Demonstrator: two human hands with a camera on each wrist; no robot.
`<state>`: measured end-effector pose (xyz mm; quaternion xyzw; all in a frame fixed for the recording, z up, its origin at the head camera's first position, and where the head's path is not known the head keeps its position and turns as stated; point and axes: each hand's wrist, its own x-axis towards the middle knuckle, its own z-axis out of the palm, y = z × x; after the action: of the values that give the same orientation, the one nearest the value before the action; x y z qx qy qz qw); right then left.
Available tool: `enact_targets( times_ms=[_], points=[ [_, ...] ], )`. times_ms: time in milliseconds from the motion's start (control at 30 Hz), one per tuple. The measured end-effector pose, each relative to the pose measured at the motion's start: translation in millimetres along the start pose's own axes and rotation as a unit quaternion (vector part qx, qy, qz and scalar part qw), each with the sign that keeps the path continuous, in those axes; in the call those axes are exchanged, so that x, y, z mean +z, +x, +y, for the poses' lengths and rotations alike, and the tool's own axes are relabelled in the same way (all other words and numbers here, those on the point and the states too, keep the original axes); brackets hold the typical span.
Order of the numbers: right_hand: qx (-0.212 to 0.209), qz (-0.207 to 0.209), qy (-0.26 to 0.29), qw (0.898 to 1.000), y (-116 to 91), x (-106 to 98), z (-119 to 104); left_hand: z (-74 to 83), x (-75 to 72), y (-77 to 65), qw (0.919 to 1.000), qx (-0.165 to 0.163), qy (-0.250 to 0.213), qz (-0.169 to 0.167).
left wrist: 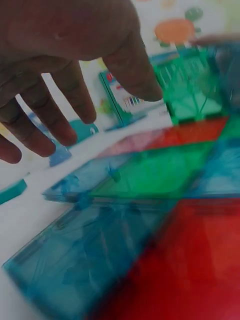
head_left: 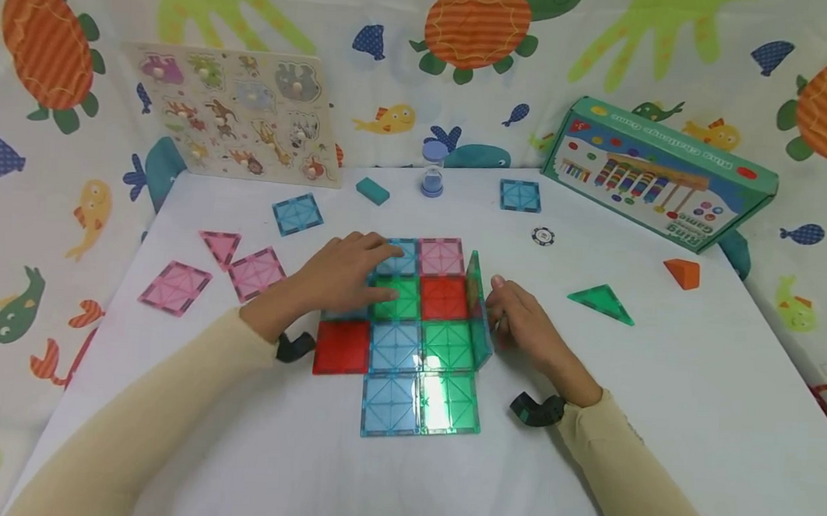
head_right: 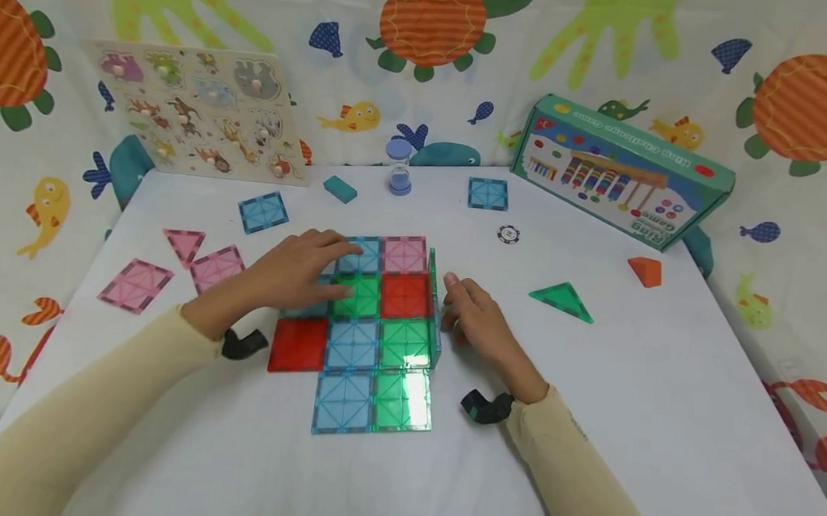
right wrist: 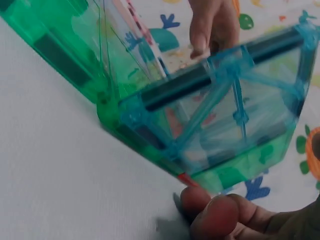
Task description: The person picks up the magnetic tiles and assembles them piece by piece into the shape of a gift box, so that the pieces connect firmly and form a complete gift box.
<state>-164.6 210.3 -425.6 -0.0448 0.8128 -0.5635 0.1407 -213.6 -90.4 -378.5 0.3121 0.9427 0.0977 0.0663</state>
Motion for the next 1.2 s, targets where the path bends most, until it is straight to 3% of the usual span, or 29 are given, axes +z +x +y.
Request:
enact_targets(
  times_ms=[100,200,367,500,767,1033,1200],
  points=[
    [-0.001,-0.006,0.022,1.0,1,-6,5,3.2,6.8,39.4,0.9985,-0.019,0.044,-0.026],
    [0.007,-0.008,0.023,1.0,1,-7,6,5.8,14.0,65.8,0.9951,-0.042,0.072,-0.054],
    [0.005,-0.009,-0.001,1.0,3,0,6,3.6,18.6,80.6,0.991,-0.076,0.069,-0.086],
    [0.0,-0.007,-0.009,1.0,2,-1,7,4.2,16.1,85.0,0.9937,-0.072,0.049,-0.07],
    [0.005,-0.006,-0.017,1.0,0,-4,9,9.4,16.4,89.2,0.9979,-0.059,0.026,-0.006],
    [0.007,-0.008,-0.018,1.0,-1,-5,8,18.7,0.9,71.4,0.9946,-0.041,0.016,0.093],
    [0.01,-0.007,-0.025,1.0,0,-4,7,25.4,-8.1,59.7,0.9926,-0.014,-0.03,0.117]
  ],
)
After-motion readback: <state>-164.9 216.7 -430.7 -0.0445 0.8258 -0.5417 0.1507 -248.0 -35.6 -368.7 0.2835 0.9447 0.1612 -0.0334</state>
